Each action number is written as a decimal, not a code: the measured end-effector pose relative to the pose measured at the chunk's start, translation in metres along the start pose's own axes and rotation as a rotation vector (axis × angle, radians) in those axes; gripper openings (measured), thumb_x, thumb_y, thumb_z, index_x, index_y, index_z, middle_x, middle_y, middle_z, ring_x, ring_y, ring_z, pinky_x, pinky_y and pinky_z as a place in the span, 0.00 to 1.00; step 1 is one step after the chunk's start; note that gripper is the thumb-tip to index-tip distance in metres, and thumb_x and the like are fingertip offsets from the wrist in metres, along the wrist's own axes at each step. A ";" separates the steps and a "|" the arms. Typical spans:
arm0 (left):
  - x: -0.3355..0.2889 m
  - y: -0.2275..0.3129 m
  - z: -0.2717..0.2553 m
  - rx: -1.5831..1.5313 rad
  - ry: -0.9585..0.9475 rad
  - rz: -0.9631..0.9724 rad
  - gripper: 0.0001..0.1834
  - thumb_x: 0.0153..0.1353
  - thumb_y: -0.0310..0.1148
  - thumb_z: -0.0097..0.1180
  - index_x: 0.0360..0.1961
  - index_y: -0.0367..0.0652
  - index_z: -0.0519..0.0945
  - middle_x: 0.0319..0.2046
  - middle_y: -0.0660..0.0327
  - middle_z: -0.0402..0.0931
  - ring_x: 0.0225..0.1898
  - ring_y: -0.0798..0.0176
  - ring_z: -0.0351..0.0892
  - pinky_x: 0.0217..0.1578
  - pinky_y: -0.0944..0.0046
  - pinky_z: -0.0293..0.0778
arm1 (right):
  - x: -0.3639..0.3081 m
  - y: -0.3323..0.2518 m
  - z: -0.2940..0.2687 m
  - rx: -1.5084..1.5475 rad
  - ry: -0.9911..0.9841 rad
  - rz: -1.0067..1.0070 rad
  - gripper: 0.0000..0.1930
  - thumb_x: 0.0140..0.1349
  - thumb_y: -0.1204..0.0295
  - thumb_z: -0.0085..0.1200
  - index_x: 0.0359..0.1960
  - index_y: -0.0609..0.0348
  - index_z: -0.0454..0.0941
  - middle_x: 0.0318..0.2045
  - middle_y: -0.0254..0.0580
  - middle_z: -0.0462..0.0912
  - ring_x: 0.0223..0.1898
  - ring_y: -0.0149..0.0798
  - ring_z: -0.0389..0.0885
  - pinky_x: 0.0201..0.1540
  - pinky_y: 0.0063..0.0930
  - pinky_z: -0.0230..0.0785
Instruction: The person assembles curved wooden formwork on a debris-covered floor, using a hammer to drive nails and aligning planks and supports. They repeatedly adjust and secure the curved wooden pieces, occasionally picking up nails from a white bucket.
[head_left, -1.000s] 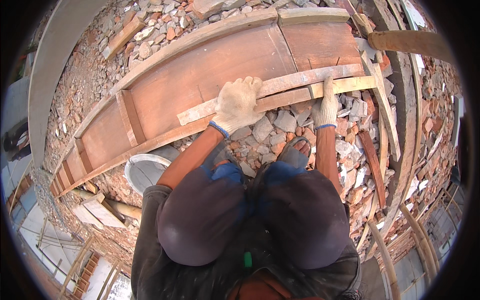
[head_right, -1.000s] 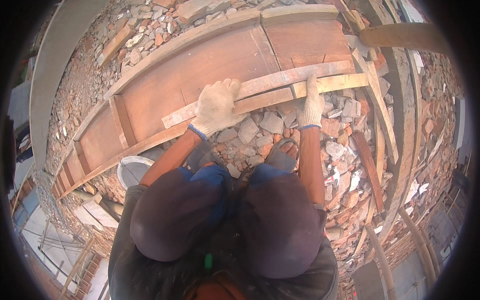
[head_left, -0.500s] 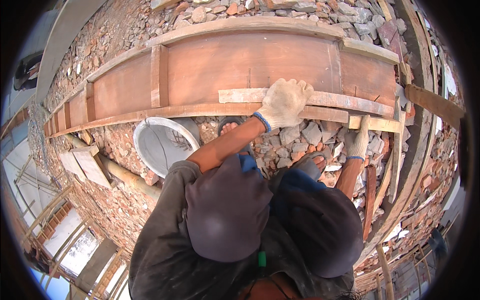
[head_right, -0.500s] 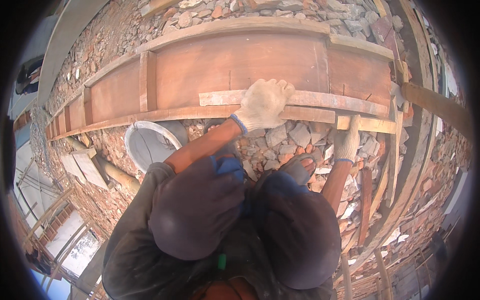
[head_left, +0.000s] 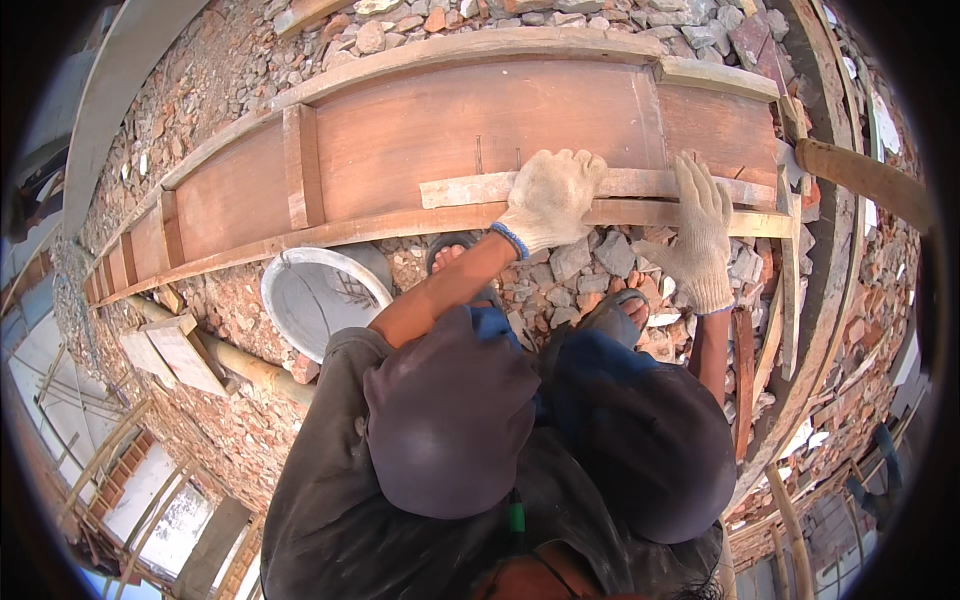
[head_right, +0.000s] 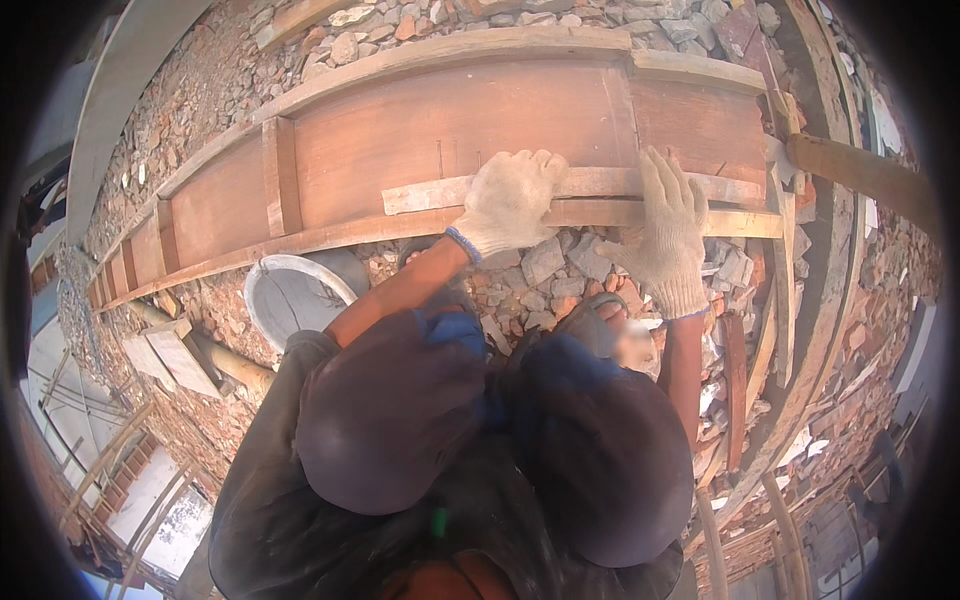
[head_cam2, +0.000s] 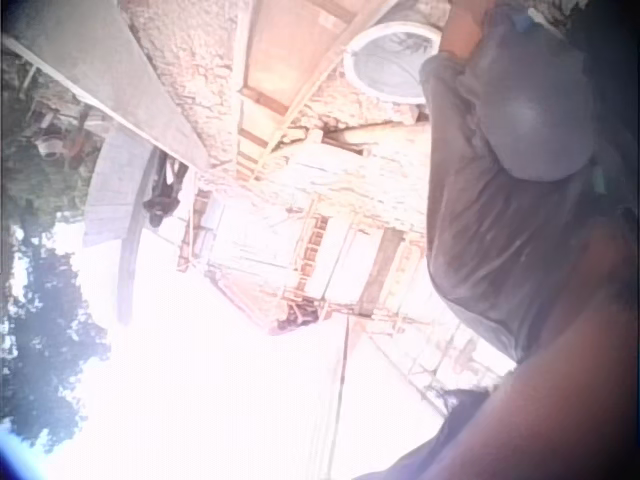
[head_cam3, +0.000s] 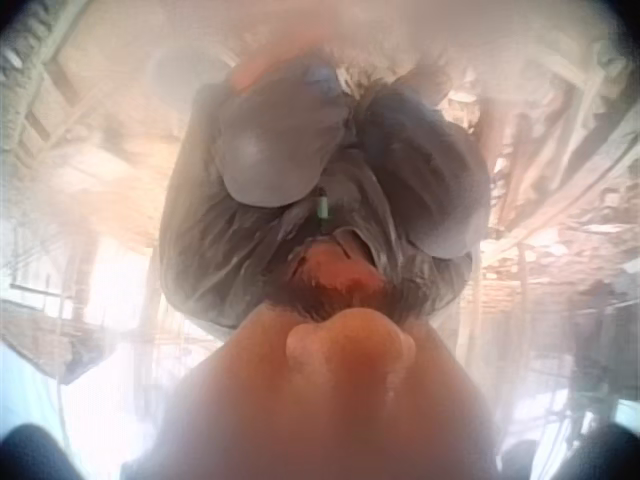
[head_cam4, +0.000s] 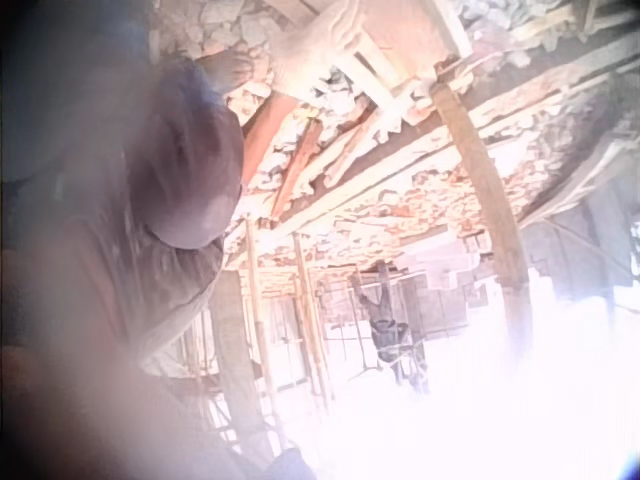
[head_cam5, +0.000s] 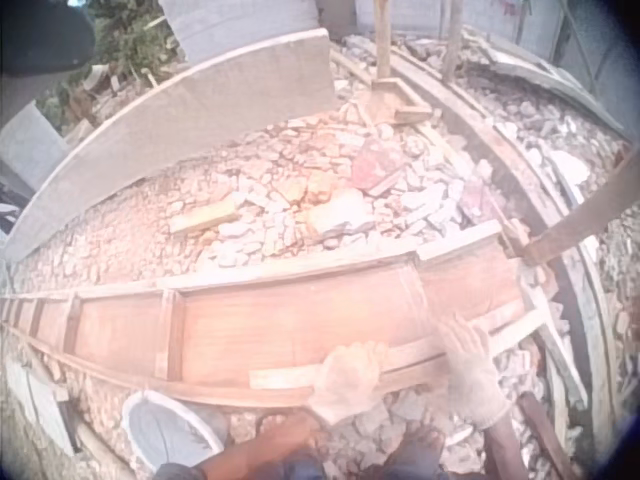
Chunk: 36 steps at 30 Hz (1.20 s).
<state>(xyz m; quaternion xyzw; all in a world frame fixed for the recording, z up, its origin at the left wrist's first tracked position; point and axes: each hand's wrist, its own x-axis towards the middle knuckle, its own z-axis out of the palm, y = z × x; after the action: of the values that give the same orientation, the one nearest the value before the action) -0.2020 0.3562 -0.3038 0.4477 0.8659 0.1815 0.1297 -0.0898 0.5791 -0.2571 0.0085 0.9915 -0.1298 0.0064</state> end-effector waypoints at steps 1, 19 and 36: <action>-0.004 -0.002 0.002 0.015 0.046 -0.002 0.28 0.44 0.41 0.74 0.44 0.42 0.77 0.37 0.55 0.79 0.40 0.50 0.83 0.38 0.51 0.78 | 0.011 -0.012 0.003 -0.043 -0.080 -0.043 0.63 0.37 0.56 0.82 0.79 0.54 0.61 0.73 0.50 0.71 0.76 0.53 0.65 0.80 0.55 0.49; 0.005 0.004 -0.001 0.011 0.004 0.023 0.32 0.45 0.48 0.78 0.45 0.43 0.76 0.38 0.55 0.79 0.39 0.49 0.82 0.41 0.49 0.77 | 0.035 0.013 0.023 0.033 -0.115 -0.157 0.39 0.41 0.60 0.79 0.57 0.56 0.77 0.51 0.45 0.80 0.55 0.52 0.79 0.61 0.48 0.71; 0.005 0.003 -0.004 0.015 0.007 0.044 0.30 0.47 0.47 0.77 0.44 0.42 0.76 0.35 0.55 0.77 0.37 0.48 0.81 0.38 0.49 0.75 | -0.069 0.097 0.138 1.672 0.433 1.092 0.36 0.72 0.43 0.57 0.70 0.57 0.69 0.64 0.50 0.75 0.61 0.48 0.75 0.60 0.47 0.73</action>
<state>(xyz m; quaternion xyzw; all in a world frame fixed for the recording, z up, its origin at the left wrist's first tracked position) -0.2042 0.3617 -0.2995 0.4668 0.8578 0.1793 0.1191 -0.0173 0.6367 -0.4140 0.4844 0.4240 -0.7554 -0.1226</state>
